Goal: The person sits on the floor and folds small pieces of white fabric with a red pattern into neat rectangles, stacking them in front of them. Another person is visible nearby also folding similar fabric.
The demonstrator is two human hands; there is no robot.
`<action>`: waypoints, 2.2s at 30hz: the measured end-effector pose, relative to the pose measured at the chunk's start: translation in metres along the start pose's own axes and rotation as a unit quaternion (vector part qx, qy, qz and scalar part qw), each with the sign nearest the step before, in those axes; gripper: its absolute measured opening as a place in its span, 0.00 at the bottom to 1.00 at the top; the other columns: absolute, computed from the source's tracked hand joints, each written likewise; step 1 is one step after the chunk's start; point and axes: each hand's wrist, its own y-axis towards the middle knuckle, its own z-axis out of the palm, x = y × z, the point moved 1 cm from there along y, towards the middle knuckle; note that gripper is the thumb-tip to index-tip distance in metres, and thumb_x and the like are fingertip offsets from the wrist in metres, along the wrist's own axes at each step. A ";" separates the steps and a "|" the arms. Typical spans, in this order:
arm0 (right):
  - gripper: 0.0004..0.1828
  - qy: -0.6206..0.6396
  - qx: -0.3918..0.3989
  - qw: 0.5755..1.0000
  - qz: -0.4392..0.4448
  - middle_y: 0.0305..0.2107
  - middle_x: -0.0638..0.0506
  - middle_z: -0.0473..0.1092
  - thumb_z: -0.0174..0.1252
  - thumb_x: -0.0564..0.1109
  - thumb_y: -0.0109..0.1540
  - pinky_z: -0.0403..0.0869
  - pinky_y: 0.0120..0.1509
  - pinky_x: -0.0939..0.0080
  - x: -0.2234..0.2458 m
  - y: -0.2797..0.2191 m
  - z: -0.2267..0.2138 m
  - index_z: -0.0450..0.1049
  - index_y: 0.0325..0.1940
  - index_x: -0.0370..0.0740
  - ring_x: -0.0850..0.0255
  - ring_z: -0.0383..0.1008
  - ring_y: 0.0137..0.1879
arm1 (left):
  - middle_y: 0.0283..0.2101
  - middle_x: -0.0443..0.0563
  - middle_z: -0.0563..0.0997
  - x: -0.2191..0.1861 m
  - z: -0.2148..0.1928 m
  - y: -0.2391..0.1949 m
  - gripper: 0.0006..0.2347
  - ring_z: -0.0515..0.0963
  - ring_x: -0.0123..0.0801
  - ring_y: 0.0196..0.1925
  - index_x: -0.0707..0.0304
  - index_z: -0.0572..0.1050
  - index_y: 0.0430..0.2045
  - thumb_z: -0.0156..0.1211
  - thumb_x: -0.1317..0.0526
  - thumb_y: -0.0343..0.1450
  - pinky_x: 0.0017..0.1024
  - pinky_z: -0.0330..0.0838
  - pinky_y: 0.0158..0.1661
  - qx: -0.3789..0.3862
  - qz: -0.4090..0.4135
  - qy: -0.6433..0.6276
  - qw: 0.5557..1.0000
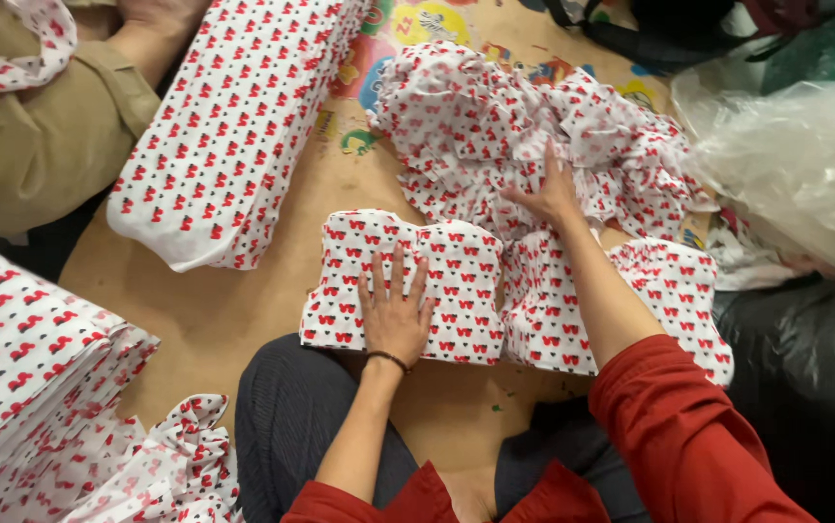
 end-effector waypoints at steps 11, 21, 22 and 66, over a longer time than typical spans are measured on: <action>0.18 -0.002 -0.248 0.968 -0.041 0.30 0.48 0.77 0.61 0.44 0.50 0.76 0.51 0.49 -0.112 0.084 -0.040 0.82 0.42 0.59 0.47 0.80 0.44 | 0.79 0.49 0.33 0.002 0.004 -0.002 0.27 0.27 0.52 0.79 0.32 0.44 0.73 0.35 0.43 0.76 0.55 0.22 0.70 -0.033 0.016 0.009 0.999; 0.19 0.396 -0.128 0.880 -0.228 0.39 0.53 0.77 0.52 0.26 0.62 0.83 0.48 0.69 0.039 -0.131 -0.226 0.77 0.52 0.39 0.68 0.78 0.45 | 0.79 0.48 0.36 0.022 0.020 0.000 0.32 0.31 0.52 0.79 0.37 0.50 0.74 0.47 0.40 0.72 0.58 0.36 0.71 -0.014 0.052 -0.039 0.998; 0.19 0.399 -0.131 0.880 -0.224 0.39 0.53 0.77 0.52 0.26 0.62 0.83 0.48 0.69 0.049 -0.166 -0.233 0.77 0.52 0.39 0.68 0.78 0.45 | 0.79 0.48 0.36 0.021 0.013 -0.004 0.32 0.31 0.52 0.79 0.37 0.50 0.74 0.47 0.40 0.72 0.58 0.36 0.71 -0.011 0.056 -0.037 0.998; 0.05 0.375 0.125 0.917 -0.046 0.34 0.55 0.72 0.57 0.45 0.67 0.73 0.51 0.60 -0.050 -0.408 -0.005 0.72 0.41 0.42 0.65 0.71 0.44 | 0.58 0.60 0.73 -0.040 -0.027 -0.191 0.10 0.60 0.65 0.71 0.52 0.77 0.47 0.52 0.54 0.77 0.59 0.53 0.68 0.111 -0.019 -0.373 0.921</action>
